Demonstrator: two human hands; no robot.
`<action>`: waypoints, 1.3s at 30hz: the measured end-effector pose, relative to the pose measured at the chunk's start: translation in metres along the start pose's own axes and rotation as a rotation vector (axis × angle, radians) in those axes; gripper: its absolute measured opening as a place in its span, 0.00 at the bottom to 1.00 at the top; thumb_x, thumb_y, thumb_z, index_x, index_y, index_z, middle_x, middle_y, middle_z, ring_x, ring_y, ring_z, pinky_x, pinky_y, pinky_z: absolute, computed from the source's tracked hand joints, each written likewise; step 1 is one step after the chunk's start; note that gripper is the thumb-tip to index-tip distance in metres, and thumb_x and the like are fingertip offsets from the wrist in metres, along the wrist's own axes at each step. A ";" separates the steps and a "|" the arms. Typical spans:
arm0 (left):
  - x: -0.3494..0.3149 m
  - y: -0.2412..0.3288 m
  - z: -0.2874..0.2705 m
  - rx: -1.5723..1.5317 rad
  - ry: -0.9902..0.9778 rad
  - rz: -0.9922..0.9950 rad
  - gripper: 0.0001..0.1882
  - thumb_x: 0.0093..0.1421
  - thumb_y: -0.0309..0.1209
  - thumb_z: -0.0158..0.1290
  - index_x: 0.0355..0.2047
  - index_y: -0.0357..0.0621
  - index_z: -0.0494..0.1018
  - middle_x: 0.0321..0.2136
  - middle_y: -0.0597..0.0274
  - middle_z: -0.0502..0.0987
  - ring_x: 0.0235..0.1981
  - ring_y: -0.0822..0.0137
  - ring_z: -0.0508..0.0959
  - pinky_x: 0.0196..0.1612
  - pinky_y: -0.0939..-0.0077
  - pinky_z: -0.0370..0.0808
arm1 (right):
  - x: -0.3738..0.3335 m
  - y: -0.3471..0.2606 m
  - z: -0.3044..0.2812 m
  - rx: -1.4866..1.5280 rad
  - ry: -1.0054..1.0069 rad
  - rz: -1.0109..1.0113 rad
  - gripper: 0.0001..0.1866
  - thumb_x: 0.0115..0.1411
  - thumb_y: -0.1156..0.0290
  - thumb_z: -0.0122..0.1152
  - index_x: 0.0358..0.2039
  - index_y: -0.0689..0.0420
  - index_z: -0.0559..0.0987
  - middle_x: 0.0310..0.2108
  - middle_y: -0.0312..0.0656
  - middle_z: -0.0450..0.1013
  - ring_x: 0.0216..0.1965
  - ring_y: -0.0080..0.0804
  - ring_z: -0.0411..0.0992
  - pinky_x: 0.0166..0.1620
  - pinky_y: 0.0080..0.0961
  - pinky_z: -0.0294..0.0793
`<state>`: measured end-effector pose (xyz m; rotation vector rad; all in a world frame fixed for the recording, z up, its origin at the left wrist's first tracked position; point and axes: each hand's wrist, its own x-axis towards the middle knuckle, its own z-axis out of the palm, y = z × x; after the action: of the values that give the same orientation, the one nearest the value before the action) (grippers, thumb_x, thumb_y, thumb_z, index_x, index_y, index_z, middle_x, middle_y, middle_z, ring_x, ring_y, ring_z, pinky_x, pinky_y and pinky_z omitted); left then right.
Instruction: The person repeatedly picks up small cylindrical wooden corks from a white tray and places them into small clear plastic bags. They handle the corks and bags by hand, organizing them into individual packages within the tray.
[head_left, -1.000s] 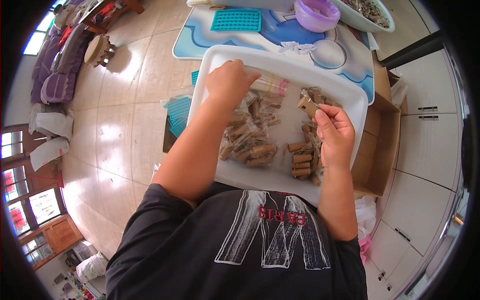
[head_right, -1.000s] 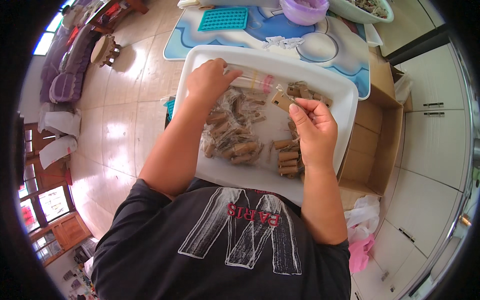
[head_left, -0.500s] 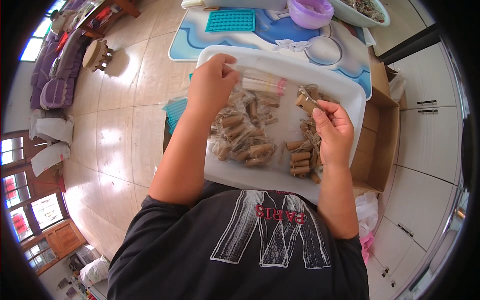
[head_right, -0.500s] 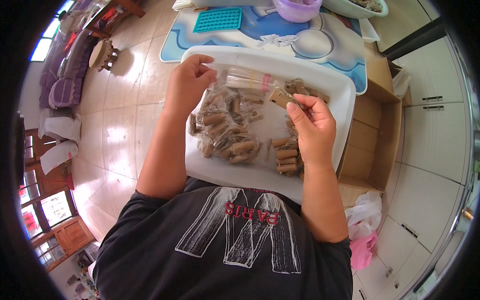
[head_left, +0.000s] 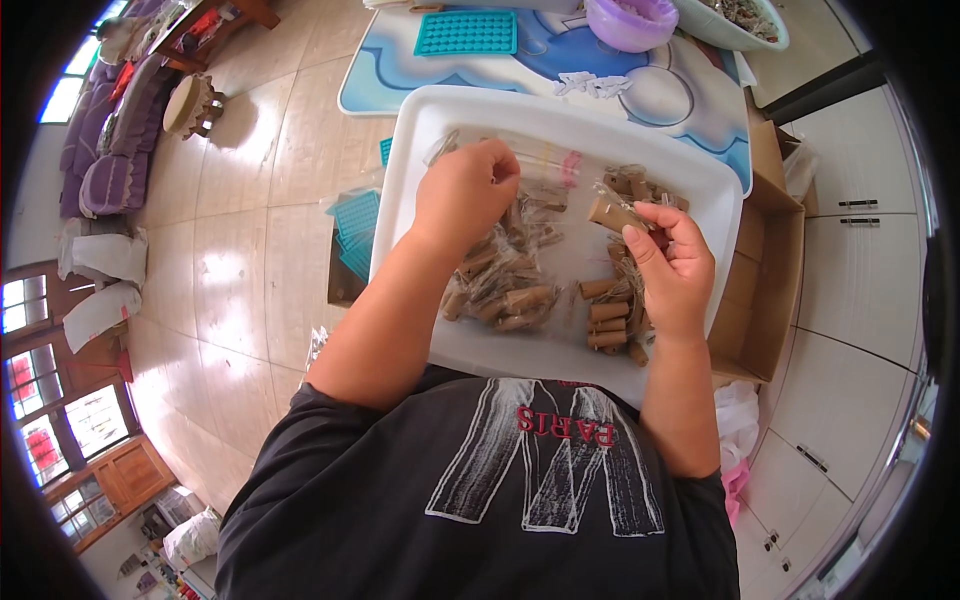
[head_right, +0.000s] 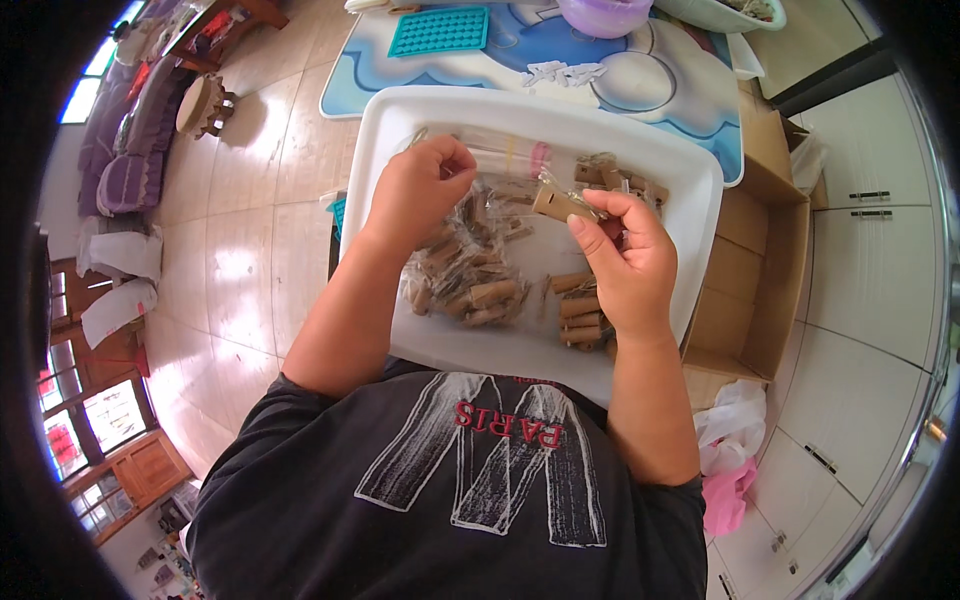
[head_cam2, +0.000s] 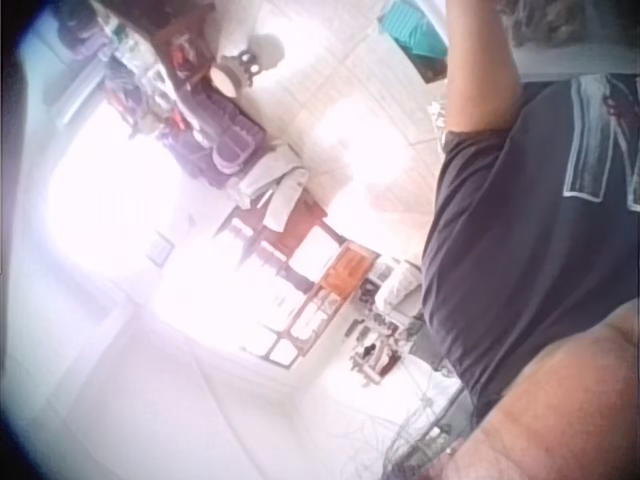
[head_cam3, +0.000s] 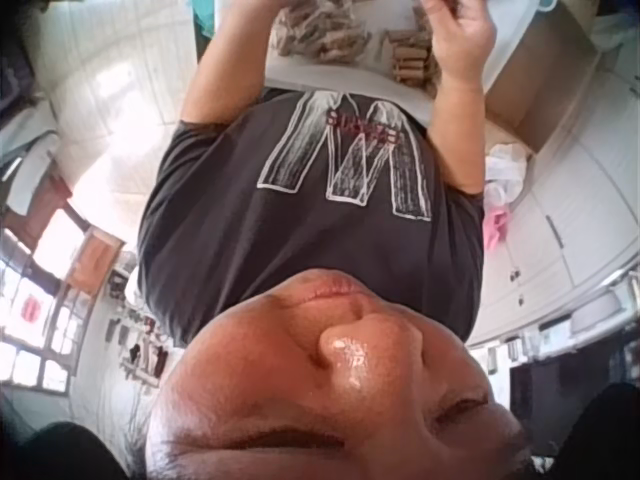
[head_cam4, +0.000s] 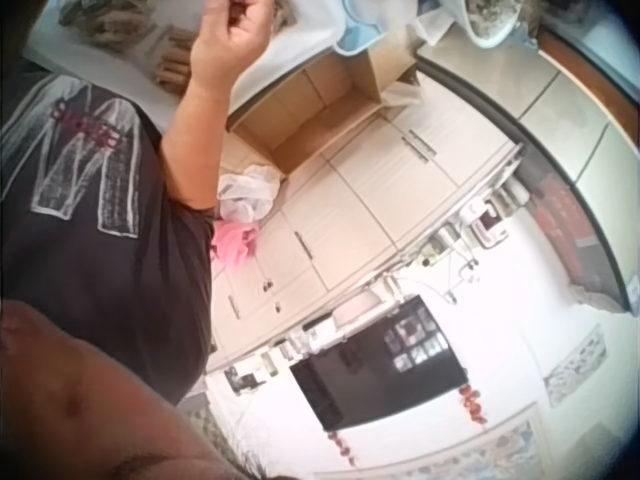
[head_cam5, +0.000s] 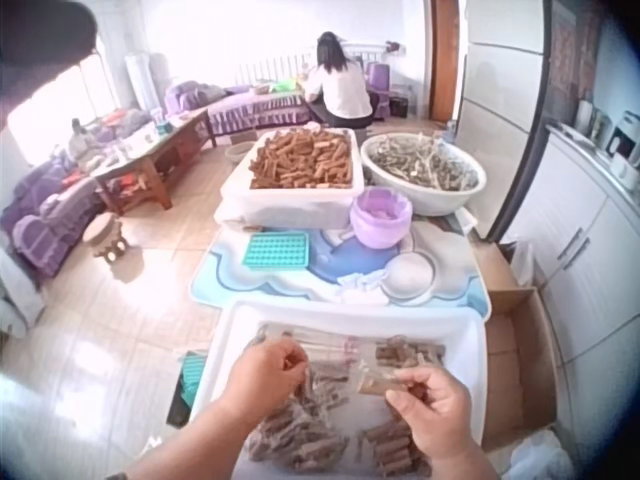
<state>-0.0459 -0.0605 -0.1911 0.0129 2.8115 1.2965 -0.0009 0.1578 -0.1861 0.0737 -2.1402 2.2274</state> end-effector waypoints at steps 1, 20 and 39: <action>0.000 0.000 0.000 0.076 0.019 0.030 0.05 0.51 0.24 0.54 0.29 0.35 0.72 0.23 0.65 0.74 0.25 0.75 0.73 0.31 0.81 0.71 | 0.000 0.000 0.000 0.009 0.002 0.004 0.13 0.53 0.80 0.61 0.40 0.63 0.73 0.28 0.30 0.68 0.26 0.12 0.62 0.29 0.08 0.61; 0.003 0.010 -0.014 -0.662 -0.276 -0.345 0.09 0.54 0.28 0.56 0.30 0.32 0.72 0.22 0.61 0.75 0.22 0.73 0.75 0.26 0.81 0.75 | 0.002 0.000 -0.004 -0.142 -0.175 0.115 0.11 0.51 0.79 0.62 0.36 0.63 0.75 0.26 0.28 0.67 0.25 0.12 0.61 0.28 0.10 0.62; 0.002 0.008 -0.010 -0.692 -0.351 -0.280 0.16 0.52 0.25 0.57 0.40 0.32 0.67 0.23 0.58 0.76 0.23 0.73 0.76 0.25 0.83 0.73 | 0.004 -0.006 -0.004 -0.549 -0.223 -0.160 0.12 0.46 0.83 0.61 0.33 0.60 0.75 0.30 0.37 0.69 0.25 0.22 0.64 0.28 0.17 0.65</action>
<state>-0.0487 -0.0629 -0.1790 -0.1535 1.8875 1.8803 -0.0050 0.1622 -0.1800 0.4660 -2.6685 1.5440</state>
